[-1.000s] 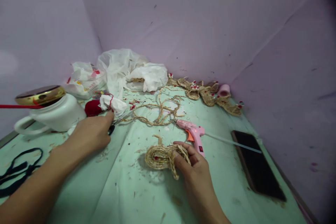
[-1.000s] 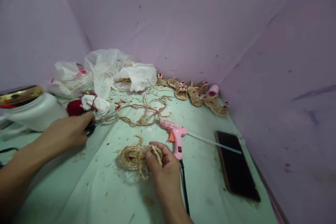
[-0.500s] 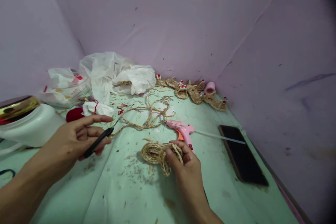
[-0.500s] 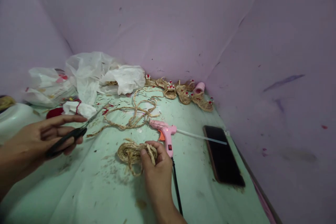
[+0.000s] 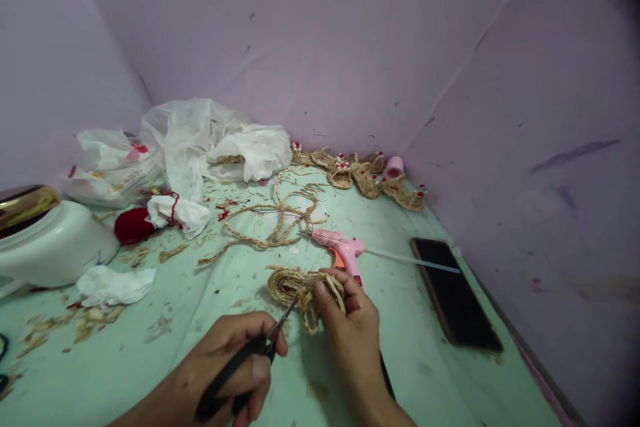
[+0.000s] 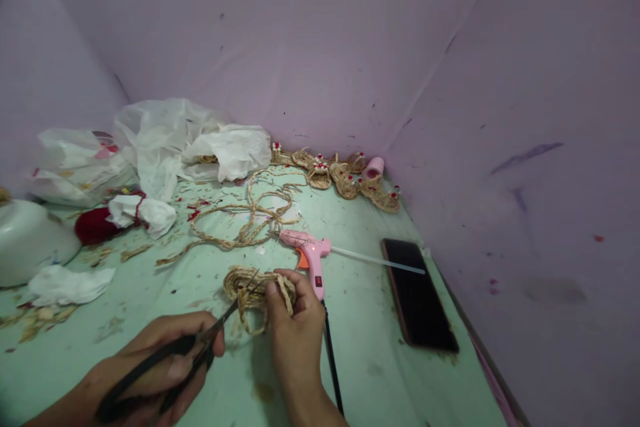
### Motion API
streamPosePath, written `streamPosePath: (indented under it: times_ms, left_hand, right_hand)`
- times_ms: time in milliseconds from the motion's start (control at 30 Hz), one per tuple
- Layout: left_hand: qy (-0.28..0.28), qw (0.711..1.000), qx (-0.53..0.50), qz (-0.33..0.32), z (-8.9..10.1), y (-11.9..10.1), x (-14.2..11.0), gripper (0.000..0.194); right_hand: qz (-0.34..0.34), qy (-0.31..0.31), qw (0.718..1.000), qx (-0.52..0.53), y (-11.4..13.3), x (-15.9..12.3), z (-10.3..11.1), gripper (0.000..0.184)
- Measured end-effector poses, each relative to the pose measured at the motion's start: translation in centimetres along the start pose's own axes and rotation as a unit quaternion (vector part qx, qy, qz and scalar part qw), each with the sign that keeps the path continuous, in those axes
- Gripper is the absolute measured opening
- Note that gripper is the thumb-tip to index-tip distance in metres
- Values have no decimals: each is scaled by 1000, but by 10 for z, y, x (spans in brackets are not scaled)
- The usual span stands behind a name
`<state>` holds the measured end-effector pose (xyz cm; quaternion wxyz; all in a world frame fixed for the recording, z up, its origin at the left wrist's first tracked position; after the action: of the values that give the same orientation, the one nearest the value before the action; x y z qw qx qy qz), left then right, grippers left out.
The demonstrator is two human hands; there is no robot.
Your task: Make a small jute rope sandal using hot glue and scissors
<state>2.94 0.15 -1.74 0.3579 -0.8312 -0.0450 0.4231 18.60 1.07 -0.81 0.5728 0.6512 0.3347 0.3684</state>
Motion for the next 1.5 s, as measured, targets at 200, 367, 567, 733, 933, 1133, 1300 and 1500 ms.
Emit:
streamPosePath:
  times_ms: [200,367,567,733,933,1133,1300,1500]
  left_hand:
    - [58,986,-155,-3,-6,4,-4,38]
    - [125,969,-213,-3,-11,6,-2,36]
    - [149,957,-249,13,-16,5,-2,33]
    - [143,958,-247,-11,-18,-1,-7,34]
    - [157,959,-237,-16,-19,2,-4,34]
    - [218,933,-288,-5,-21,1,-2,34]
    - [312,888,-336,-29,-29,-4,-5,35]
    - [351,863,-357,-67,-38,-2,-5,39]
  right_hand:
    - [12,0,1000,13,-1,-1,-1,23]
    - [29,11,999,28,0,-2,-3,18]
    - [22,21,998,48,-2,-2,-3,16]
    - [31,21,998,49,-4,-1,-2,15]
    - [37,16,998,53,-2,-2,-2,15]
    - [36,13,998,58,1,-2,-4,12]
    - [41,23,998,47,2,-3,-5,11]
    - [83,12,996,19,6,-6,-3,6]
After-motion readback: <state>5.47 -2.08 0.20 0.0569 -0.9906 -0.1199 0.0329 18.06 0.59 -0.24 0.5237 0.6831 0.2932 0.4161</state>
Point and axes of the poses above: each hand's wrist, its own x-axis towards the middle knuckle, its own z-axis out of the back of the hand, y = z × x, the point moved 6 cm from there along x, towards the middle knuckle, and after that the axes turned 15 degrees about z, right-handed, at the moved point
